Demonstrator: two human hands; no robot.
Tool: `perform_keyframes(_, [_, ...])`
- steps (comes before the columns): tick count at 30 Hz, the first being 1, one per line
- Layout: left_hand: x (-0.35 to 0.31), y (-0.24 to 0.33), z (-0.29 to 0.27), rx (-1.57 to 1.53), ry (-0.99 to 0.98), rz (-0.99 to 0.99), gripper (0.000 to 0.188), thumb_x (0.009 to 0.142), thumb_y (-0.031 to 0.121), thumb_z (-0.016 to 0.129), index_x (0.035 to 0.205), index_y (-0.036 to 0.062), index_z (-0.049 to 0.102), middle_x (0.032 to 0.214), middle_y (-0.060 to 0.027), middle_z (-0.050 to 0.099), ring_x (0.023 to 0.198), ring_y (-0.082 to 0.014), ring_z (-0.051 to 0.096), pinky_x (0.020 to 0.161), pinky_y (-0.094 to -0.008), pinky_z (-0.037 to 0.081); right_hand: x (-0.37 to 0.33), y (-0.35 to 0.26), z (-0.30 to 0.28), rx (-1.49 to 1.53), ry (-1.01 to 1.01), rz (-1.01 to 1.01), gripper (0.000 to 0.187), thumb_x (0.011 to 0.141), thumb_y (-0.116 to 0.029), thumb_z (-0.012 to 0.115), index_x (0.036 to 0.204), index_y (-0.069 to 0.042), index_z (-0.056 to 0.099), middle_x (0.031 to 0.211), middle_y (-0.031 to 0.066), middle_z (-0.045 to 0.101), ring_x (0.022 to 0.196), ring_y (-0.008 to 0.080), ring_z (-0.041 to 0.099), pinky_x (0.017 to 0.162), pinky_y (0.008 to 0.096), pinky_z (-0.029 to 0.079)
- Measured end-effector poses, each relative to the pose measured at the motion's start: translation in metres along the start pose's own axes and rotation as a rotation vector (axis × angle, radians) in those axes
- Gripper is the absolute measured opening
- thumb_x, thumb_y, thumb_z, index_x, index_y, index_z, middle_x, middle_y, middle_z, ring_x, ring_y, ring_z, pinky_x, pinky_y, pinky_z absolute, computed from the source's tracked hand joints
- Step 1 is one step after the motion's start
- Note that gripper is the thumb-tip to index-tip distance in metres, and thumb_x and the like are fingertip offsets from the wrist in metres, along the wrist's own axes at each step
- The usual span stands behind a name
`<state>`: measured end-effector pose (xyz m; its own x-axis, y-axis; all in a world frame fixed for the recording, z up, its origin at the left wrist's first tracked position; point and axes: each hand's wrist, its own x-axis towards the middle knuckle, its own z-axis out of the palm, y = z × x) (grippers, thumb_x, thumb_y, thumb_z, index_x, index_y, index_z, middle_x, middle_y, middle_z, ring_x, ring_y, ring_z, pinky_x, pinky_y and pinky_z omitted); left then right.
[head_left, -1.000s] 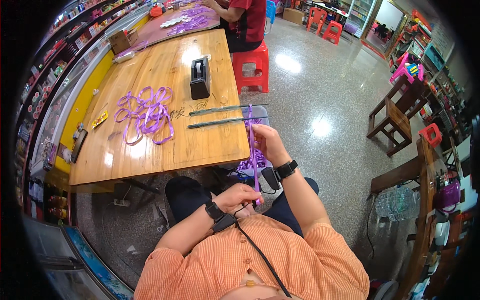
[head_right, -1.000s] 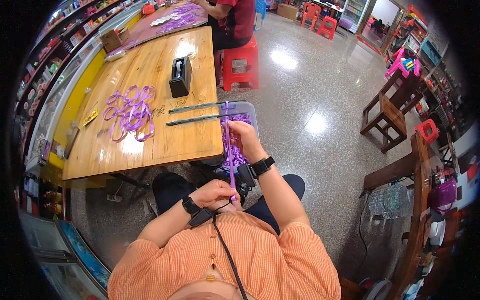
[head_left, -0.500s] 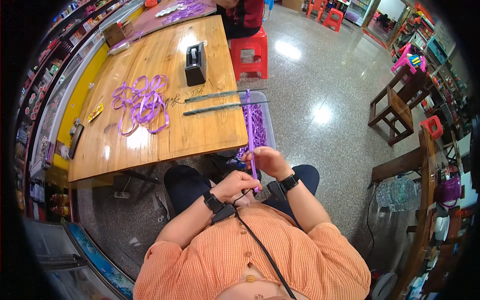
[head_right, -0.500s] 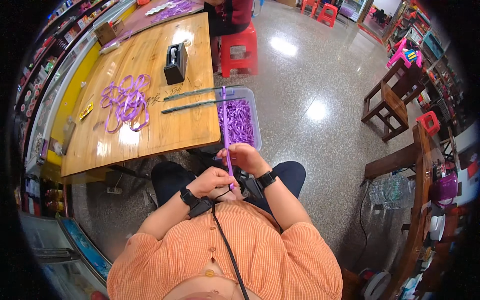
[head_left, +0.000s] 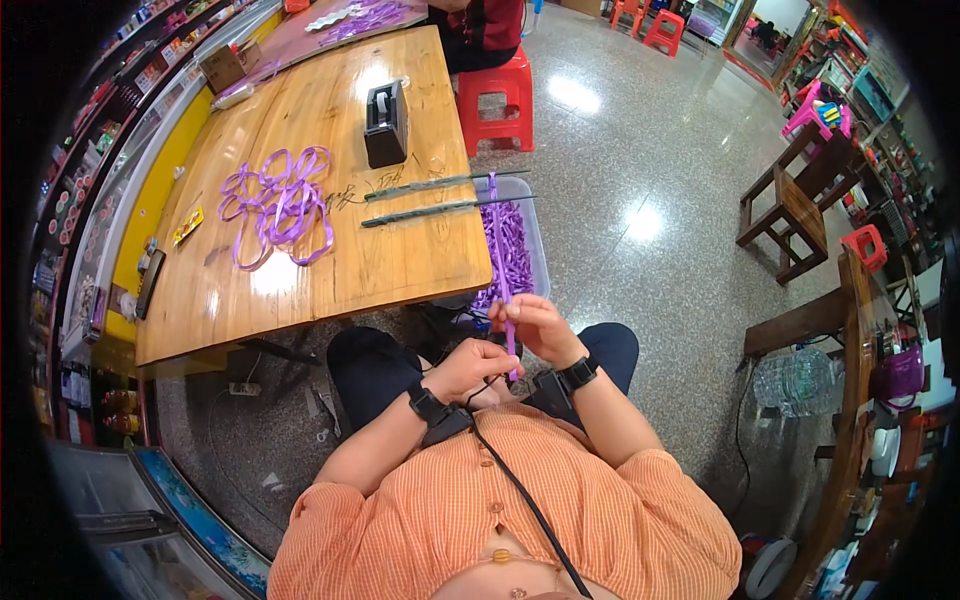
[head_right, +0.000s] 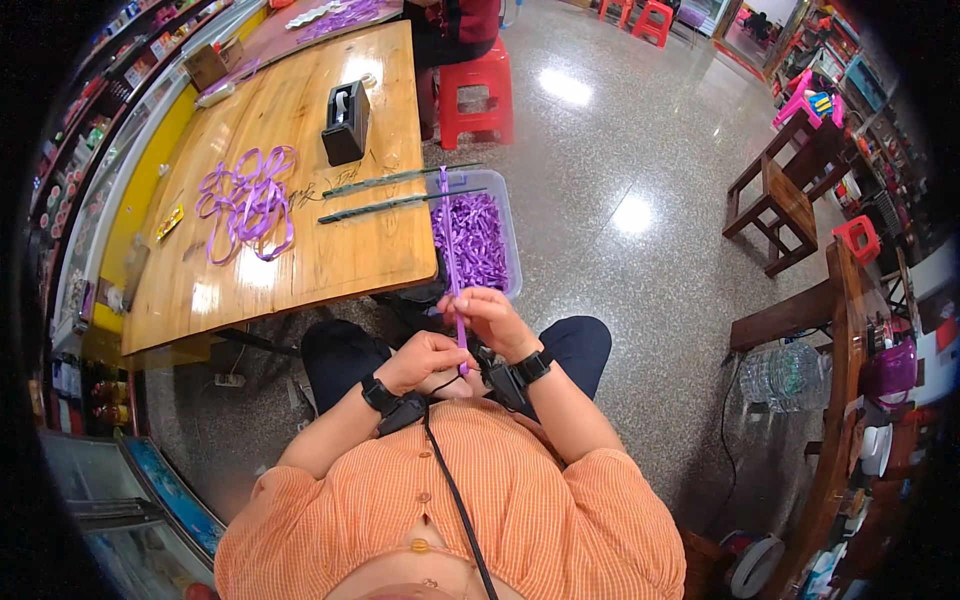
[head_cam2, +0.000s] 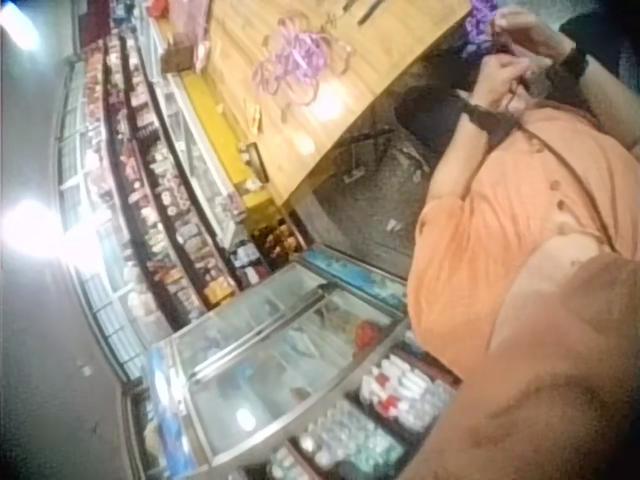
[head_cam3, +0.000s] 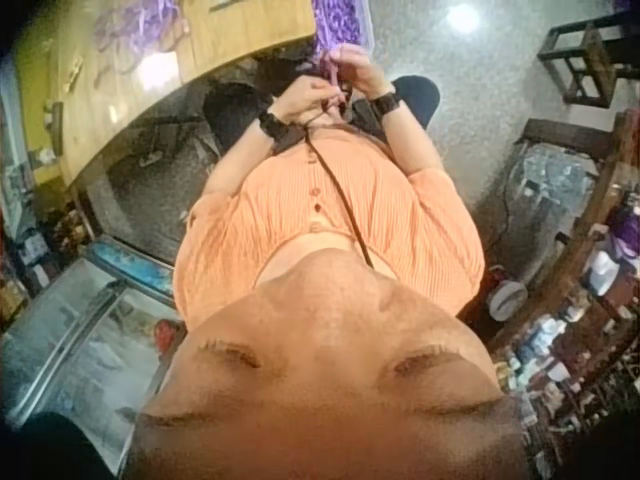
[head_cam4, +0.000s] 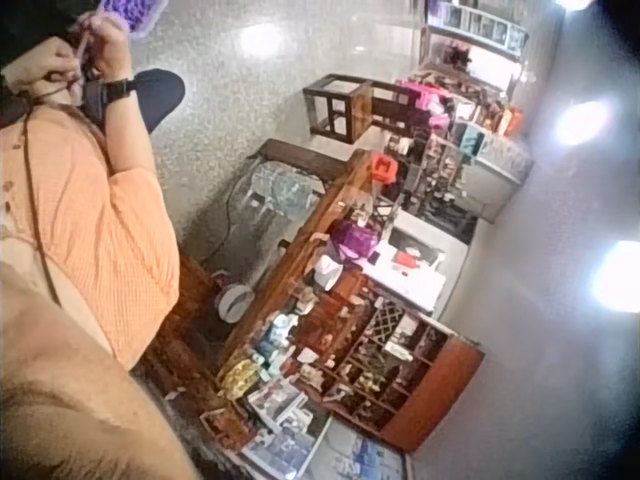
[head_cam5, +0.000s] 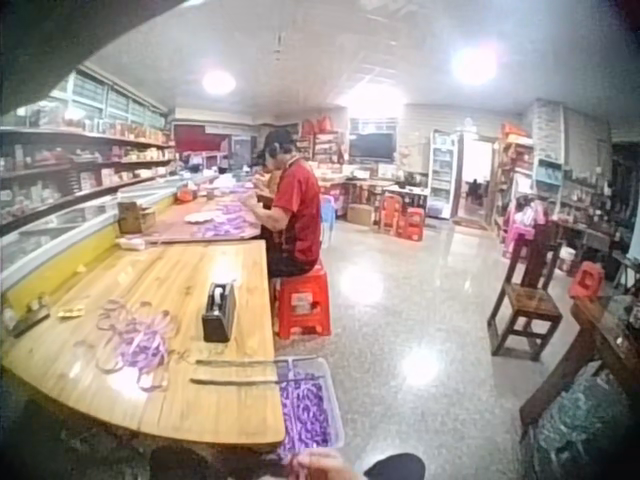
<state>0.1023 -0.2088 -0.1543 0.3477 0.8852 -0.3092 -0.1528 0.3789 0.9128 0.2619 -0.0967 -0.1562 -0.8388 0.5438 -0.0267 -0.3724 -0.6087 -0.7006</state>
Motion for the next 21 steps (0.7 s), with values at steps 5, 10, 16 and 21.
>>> perform_keyframes(5, [0.007, -0.016, 0.001, 0.2, 0.204, 0.085, 0.023, 0.091, 0.023, 0.07, 0.088, 0.0006, 0.076, 0.069, 0.0003, 0.066, 0.059, -0.0066, 0.052, 0.054, -0.025, 0.042, 0.034, -0.034, 0.013, -0.345, 0.311, -0.147, 0.017, 0.092, -0.016, 0.068, 0.092, 0.0, 0.072, 0.084, 0.001, 0.068, 0.073, 0.0078, 0.059, 0.067, 0.0216, 0.046])
perform_keyframes(10, [0.008, -0.007, 0.006, 0.421, 0.28, 0.1, 0.026, 0.089, 0.026, 0.072, 0.086, -0.0001, 0.075, 0.065, -0.0036, 0.065, 0.058, -0.008, 0.053, 0.053, -0.0284, 0.044, 0.066, -0.062, 0.028, -0.67, 0.402, -0.335, 0.021, 0.09, -0.022, 0.072, 0.089, -0.001, 0.074, 0.072, -0.0045, 0.062, 0.065, 0.0041, 0.052, 0.06, 0.0206, 0.04])
perform_keyframes(16, [0.01, -0.005, 0.006, 0.428, 0.29, 0.037, 0.024, 0.087, 0.023, 0.075, 0.088, -0.0008, 0.074, 0.07, -0.0044, 0.067, 0.064, -0.0092, 0.057, 0.059, -0.0275, 0.047, 0.099, -0.07, 0.025, -0.675, 0.485, -0.436, 0.019, 0.09, -0.017, 0.071, 0.091, 0.002, 0.074, 0.075, -0.0021, 0.065, 0.064, 0.0047, 0.053, 0.058, 0.0218, 0.041])
perform_keyframes(21, [0.009, 0.0, 0.009, 0.452, 0.287, 0.036, 0.023, 0.087, 0.023, 0.075, 0.087, -0.0007, 0.074, 0.07, -0.0042, 0.068, 0.063, -0.0073, 0.056, 0.057, -0.0268, 0.046, 0.114, -0.071, 0.022, -0.67, 0.562, -0.474, 0.014, 0.089, -0.01, 0.07, 0.094, 0.002, 0.075, 0.078, -0.0012, 0.068, 0.063, 0.0037, 0.053, 0.055, 0.0208, 0.04])
